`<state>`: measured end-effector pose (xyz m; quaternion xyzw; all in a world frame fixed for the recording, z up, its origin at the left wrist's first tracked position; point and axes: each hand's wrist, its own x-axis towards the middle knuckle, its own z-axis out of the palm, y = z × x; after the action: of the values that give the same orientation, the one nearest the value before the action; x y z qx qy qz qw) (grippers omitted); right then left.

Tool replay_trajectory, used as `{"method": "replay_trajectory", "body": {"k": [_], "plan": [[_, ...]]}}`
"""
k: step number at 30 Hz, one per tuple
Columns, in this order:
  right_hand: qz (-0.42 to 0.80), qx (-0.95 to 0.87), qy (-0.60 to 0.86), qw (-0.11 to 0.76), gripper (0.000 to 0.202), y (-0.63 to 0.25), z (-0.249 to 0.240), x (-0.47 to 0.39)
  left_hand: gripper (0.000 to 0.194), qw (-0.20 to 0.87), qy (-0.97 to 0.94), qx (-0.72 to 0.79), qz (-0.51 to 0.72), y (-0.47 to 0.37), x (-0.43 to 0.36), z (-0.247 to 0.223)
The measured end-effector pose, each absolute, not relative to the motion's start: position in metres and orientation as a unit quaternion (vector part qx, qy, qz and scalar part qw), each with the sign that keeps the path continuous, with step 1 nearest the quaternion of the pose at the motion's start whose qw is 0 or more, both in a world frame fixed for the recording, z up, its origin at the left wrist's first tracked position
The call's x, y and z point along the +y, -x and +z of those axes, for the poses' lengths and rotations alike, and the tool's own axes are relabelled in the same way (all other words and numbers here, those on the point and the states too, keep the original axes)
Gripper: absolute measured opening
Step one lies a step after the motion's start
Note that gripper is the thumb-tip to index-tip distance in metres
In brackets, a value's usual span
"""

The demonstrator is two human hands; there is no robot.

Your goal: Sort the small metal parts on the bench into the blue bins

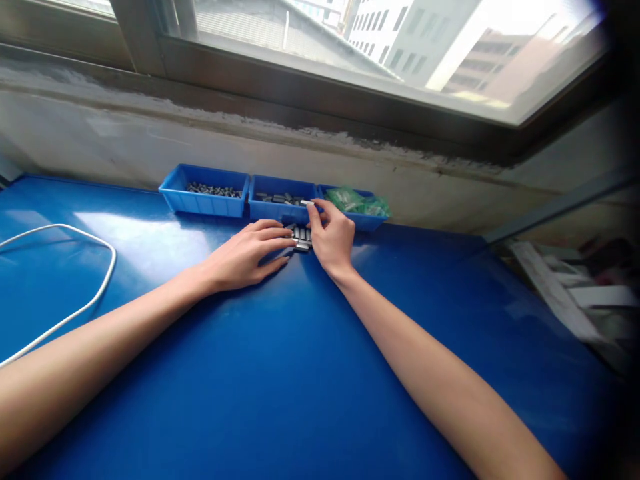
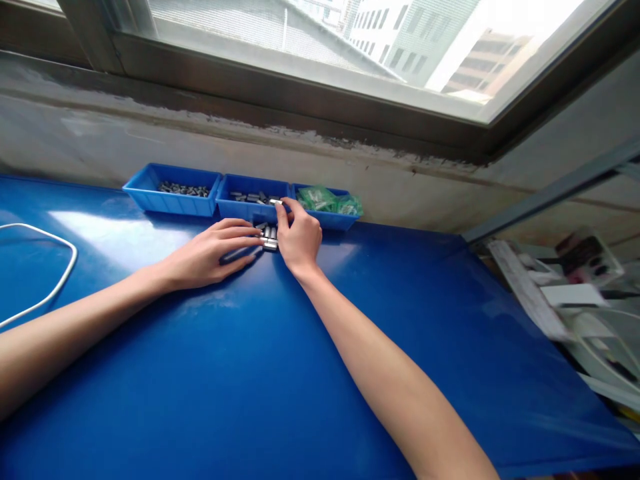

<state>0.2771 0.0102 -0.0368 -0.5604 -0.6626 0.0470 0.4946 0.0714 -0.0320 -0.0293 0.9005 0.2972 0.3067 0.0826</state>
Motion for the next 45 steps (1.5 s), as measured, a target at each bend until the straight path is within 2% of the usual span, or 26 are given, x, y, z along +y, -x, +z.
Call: {"method": "replay_trajectory", "body": {"k": [4,9,16,22,28,33,36,45], "plan": [[0.067,-0.661,0.558,0.498,0.037,-0.276,-0.036,0.009,0.034,0.082,-0.909,0.291,0.287,-0.071,-0.033,-0.03],[0.071,-0.675,0.555,0.481,0.035,-0.274,-0.033,0.005,0.022,0.067,-0.896,0.305,0.315,-0.07,-0.031,-0.034],[0.087,-0.681,0.553,0.473,0.033,-0.273,-0.03,0.002,0.02,0.049,-0.858,0.389,0.333,-0.067,-0.029,-0.037],[0.097,-0.686,0.539,0.479,0.032,-0.272,-0.029,0.002,0.028,0.049,-0.858,0.41,0.306,-0.069,-0.031,-0.032],[0.107,-0.692,0.512,0.497,0.029,-0.271,-0.027,-0.001,0.029,0.09,-0.824,0.409,0.382,-0.07,-0.03,-0.029],[0.129,-0.734,0.464,0.478,0.026,-0.27,-0.026,-0.004,0.023,0.138,-0.754,0.472,0.435,-0.07,-0.026,-0.024],[0.133,-0.75,0.451,0.466,0.026,-0.269,-0.025,-0.006,0.027,0.186,-0.713,0.501,0.454,-0.068,-0.024,-0.025],[0.117,-0.781,0.421,0.446,0.021,-0.269,-0.026,-0.009,0.032,0.298,-0.641,0.443,0.551,-0.065,-0.022,-0.029]]}}
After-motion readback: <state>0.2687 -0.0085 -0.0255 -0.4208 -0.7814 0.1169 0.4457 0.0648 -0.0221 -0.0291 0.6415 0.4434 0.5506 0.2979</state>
